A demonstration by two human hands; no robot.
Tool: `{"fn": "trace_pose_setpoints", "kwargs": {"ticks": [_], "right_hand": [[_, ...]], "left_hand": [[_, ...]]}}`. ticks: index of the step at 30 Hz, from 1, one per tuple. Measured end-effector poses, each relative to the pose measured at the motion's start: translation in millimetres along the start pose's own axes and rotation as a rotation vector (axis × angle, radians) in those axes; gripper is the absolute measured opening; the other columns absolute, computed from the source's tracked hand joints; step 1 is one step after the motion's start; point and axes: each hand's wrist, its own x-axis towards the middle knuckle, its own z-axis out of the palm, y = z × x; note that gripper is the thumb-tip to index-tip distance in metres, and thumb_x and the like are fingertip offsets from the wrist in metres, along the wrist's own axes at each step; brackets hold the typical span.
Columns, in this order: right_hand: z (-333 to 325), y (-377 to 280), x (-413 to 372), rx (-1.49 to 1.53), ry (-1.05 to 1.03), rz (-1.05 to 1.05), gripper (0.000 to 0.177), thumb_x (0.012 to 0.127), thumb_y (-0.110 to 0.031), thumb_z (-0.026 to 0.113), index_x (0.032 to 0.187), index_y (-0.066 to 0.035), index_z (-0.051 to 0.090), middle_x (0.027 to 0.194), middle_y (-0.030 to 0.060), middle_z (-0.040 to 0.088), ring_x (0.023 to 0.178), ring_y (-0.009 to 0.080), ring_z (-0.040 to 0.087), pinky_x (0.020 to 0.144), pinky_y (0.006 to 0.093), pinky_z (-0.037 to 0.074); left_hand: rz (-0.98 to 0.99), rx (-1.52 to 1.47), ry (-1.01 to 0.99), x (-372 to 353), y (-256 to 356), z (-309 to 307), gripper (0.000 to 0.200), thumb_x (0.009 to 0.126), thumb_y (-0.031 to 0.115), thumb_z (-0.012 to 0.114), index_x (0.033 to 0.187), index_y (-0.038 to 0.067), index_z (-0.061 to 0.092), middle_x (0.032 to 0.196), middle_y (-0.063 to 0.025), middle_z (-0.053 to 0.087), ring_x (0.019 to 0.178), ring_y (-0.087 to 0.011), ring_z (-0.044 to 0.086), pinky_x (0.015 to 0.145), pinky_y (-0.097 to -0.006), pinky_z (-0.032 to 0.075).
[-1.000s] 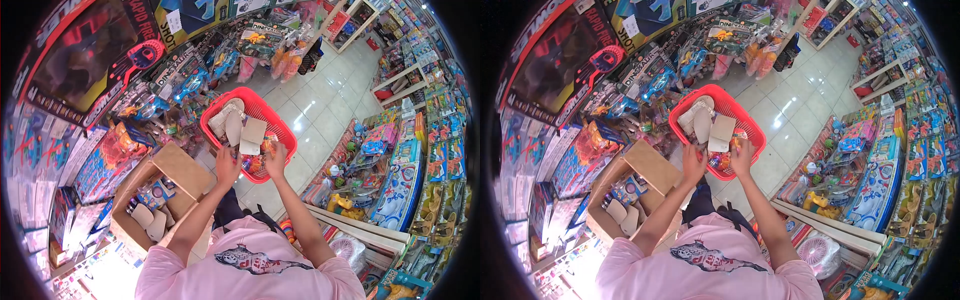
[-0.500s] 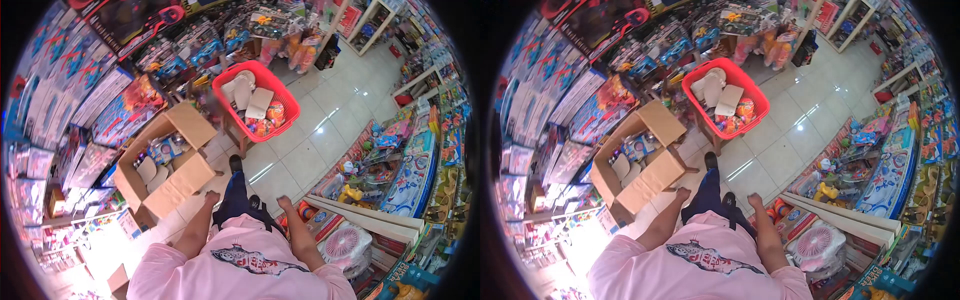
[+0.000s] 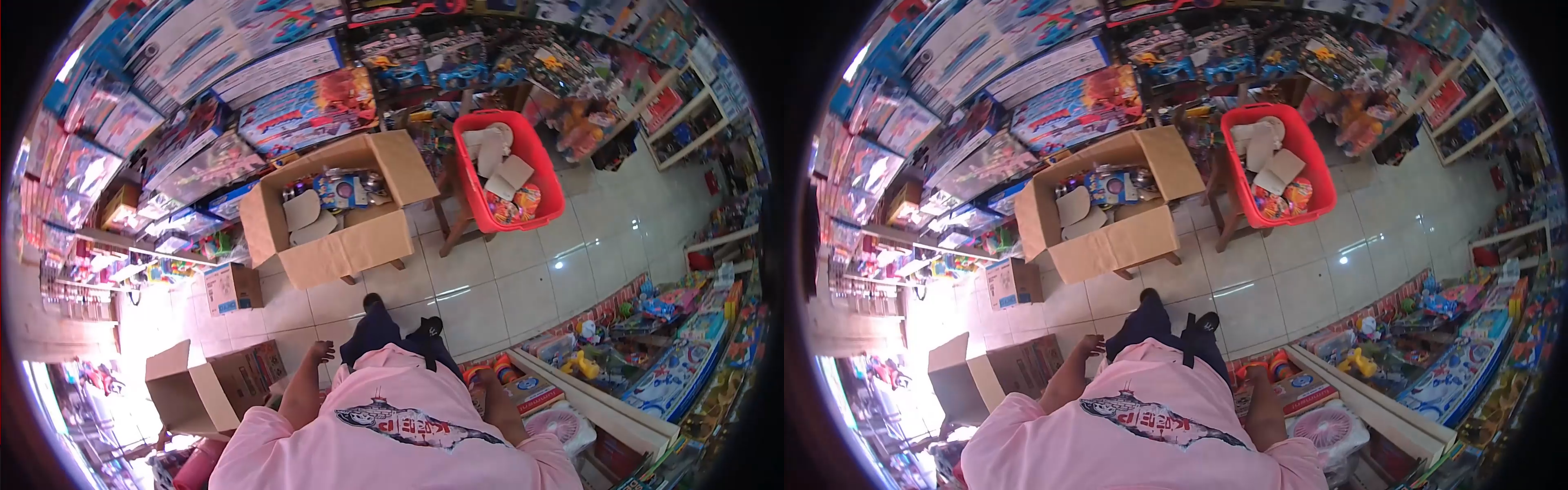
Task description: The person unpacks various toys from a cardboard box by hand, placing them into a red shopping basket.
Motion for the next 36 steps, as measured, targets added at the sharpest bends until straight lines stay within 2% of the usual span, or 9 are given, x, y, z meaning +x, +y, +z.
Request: {"fn": "trace_pose_setpoints", "kwargs": {"ticks": [2,5,6,15,20,22,25,31,36], "right_hand": [[3.1,-50.1,-55.6,-1.648,0.13,-1.069,0.034,0.095,-0.029,0.054,0.116,-0.003,0.062,0.101,0.0195,0.069,0.085,0.0332,0.071,0.074,0.0549,0.057],[29.2,-115.2,-45.5,-0.973,0.052,-0.877,0.035,0.095,-0.03,0.054,0.119,-0.005,0.059,0.1,0.0169,0.07,0.082,0.0324,0.071,0.07,0.0526,0.055],[50.9,-147.2,-111.9,-0.249,0.12,-0.425,0.034,0.095,-0.029,0.054,0.119,-0.006,0.057,0.099,0.0157,0.07,0.078,0.0304,0.07,0.063,0.0454,0.053],[168.8,-285.2,-216.6,-0.252,0.284,-0.703,0.023,0.093,-0.024,0.056,0.11,-0.008,0.059,0.087,0.0098,0.067,0.066,0.0208,0.067,0.054,0.0353,0.049],[208.7,-338.3,-225.6,0.04,0.329,-1.168,0.014,0.09,-0.007,0.058,0.104,-0.007,0.06,0.086,0.0069,0.063,0.069,0.0192,0.062,0.059,0.0337,0.051],[239.8,-354.7,-284.8,-0.228,0.852,-1.561,0.017,0.085,0.001,0.059,0.101,-0.003,0.061,0.093,0.0081,0.059,0.079,0.0199,0.06,0.068,0.0328,0.051],[274.6,-378.8,-355.4,-0.233,0.915,-1.686,0.022,0.082,0.002,0.059,0.103,-0.002,0.06,0.099,0.0128,0.054,0.085,0.0272,0.057,0.078,0.0372,0.049],[329.2,-436.0,-418.7,-0.303,0.535,-1.802,0.016,0.084,-0.001,0.062,0.101,-0.002,0.061,0.092,0.0119,0.062,0.086,0.0258,0.062,0.079,0.0354,0.049],[376.9,-490.3,-398.1,-0.322,0.199,-1.56,0.013,0.089,-0.005,0.064,0.102,-0.002,0.064,0.092,0.0075,0.067,0.088,0.019,0.064,0.081,0.0303,0.049]], "left_hand": [[0.022,-0.001,0.013,3.5,-10.3,-11.1,0.035,0.093,0.036,0.058,0.116,0.01,0.06,0.107,-0.009,0.07,0.078,-0.0236,0.069,0.062,-0.0373,0.046],[0.119,-0.077,0.003,14.1,-23.0,-31.2,0.037,0.093,0.038,0.059,0.116,0.009,0.06,0.105,-0.0098,0.07,0.078,-0.0236,0.069,0.061,-0.0366,0.047],[0.112,-0.091,0.003,18.1,-26.9,-40.1,0.037,0.093,0.038,0.059,0.116,0.009,0.06,0.105,-0.0098,0.07,0.078,-0.0236,0.069,0.061,-0.0366,0.047],[0.281,-0.235,0.149,59.7,-11.3,-109.8,0.036,0.095,0.035,0.06,0.112,0.003,0.06,0.095,-0.0113,0.07,0.074,-0.0221,0.067,0.06,-0.0346,0.051],[0.691,-0.407,0.436,49.3,41.8,-158.5,0.029,0.098,0.025,0.06,0.105,-0.003,0.063,0.09,-0.0105,0.068,0.074,-0.0176,0.065,0.067,-0.0314,0.054],[0.808,-0.452,0.512,28.2,74.2,-179.0,0.026,0.098,0.022,0.059,0.105,-0.003,0.063,0.092,-0.0116,0.068,0.075,-0.0172,0.065,0.068,-0.0308,0.054],[0.914,-0.447,0.654,-1.4,125.6,-204.3,0.021,0.098,0.018,0.059,0.108,0.0,0.061,0.097,-0.0092,0.066,0.082,-0.0184,0.064,0.069,-0.0309,0.051],[1.185,-0.418,0.839,-91.1,234.0,-206.4,0.02,0.095,0.011,0.061,0.112,0.002,0.057,0.098,-0.0088,0.062,0.088,-0.0199,0.063,0.074,-0.0308,0.051],[1.259,-0.418,0.531,-94.2,296.8,-171.4,0.023,0.092,0.005,0.062,0.113,0.0,0.055,0.105,-0.0149,0.06,0.099,-0.0232,0.061,0.081,-0.0339,0.053]]}}
